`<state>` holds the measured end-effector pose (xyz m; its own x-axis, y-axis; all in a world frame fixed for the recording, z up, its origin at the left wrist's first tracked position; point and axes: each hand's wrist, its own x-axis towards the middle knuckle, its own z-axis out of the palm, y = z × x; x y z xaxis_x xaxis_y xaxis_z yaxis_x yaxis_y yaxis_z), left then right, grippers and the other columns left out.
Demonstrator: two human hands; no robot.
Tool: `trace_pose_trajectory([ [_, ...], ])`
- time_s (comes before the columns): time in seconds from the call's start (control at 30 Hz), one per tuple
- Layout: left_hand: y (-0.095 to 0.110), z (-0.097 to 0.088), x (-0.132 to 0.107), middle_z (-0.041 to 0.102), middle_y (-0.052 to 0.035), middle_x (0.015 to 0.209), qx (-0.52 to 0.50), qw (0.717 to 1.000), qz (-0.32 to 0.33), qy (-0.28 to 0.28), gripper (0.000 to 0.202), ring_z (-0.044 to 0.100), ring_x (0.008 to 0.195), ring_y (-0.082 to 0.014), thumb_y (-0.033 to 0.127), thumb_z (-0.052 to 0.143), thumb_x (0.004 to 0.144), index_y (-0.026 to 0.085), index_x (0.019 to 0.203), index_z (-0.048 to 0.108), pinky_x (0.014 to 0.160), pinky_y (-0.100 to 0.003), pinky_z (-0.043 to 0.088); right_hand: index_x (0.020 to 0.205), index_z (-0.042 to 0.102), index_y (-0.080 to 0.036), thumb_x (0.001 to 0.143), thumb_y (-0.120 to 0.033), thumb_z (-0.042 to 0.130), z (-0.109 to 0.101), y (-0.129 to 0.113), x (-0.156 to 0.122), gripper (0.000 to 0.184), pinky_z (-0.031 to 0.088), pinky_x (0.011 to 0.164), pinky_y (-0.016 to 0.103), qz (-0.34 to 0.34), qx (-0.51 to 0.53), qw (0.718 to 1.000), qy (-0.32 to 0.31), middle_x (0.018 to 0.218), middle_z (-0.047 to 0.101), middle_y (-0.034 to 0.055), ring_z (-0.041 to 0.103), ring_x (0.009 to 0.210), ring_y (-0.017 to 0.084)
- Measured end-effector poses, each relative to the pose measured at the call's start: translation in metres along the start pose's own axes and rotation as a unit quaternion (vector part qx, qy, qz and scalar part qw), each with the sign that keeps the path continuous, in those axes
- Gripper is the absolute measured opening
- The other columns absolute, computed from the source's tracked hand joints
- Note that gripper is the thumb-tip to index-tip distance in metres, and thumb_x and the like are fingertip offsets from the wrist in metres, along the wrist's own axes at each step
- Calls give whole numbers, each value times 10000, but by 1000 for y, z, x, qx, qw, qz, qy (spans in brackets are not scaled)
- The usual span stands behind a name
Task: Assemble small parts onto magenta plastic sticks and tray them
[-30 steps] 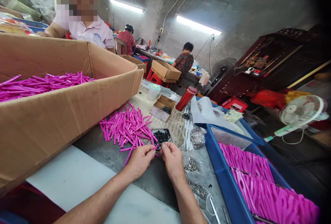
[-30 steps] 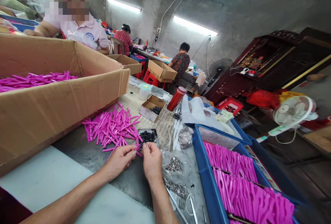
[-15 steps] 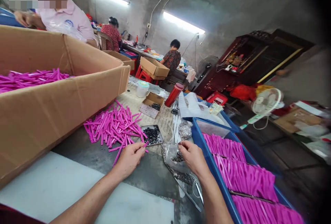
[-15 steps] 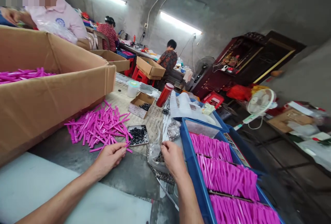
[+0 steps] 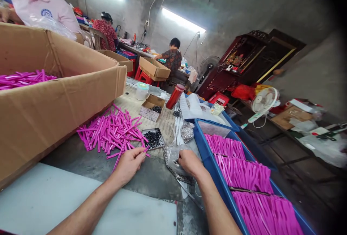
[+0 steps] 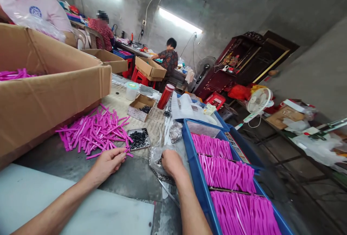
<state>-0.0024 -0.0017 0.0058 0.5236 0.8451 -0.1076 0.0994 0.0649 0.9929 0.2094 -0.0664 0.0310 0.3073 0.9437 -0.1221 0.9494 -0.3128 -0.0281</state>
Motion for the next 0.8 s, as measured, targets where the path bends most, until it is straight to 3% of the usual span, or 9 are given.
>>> trace_pose_trajectory([
  [0.4,-2,1,2,388,56,527,1,1000,9,-8,207,323,391,-57,305,437,686,136,741,542,352,-157,227,611,592,-161,682,-128,378,-8,0,-9,228,277,501,233,-3,28,999,34,627,629,67,542,590,161],
  [0.5,-3,0,1,391,54,529,6,1000,9,-5,212,327,390,-59,314,437,688,136,736,541,353,-162,231,598,557,-168,699,-147,370,-14,-2,-17,213,286,515,229,8,75,992,99,592,588,40,513,577,150],
  [0.63,-3,0,0,377,59,506,9,1000,11,-2,210,336,395,-65,311,429,691,136,718,543,361,-166,242,597,501,-178,729,-202,374,-19,-17,-36,185,309,527,222,-4,190,963,191,566,517,3,473,564,138],
  [0.73,-2,1,0,373,64,497,14,1000,20,-6,204,337,395,-65,306,433,695,136,716,544,363,-166,240,599,481,-184,741,-197,393,-10,-37,-52,168,322,535,217,-69,252,952,159,573,500,-9,471,568,131],
  [0.8,-2,1,-1,374,64,500,15,1000,24,-10,196,333,391,-62,302,436,696,136,702,540,361,-165,234,616,490,-181,744,-168,400,3,-50,-60,157,331,549,216,-114,239,955,131,599,508,-1,482,592,131],
])
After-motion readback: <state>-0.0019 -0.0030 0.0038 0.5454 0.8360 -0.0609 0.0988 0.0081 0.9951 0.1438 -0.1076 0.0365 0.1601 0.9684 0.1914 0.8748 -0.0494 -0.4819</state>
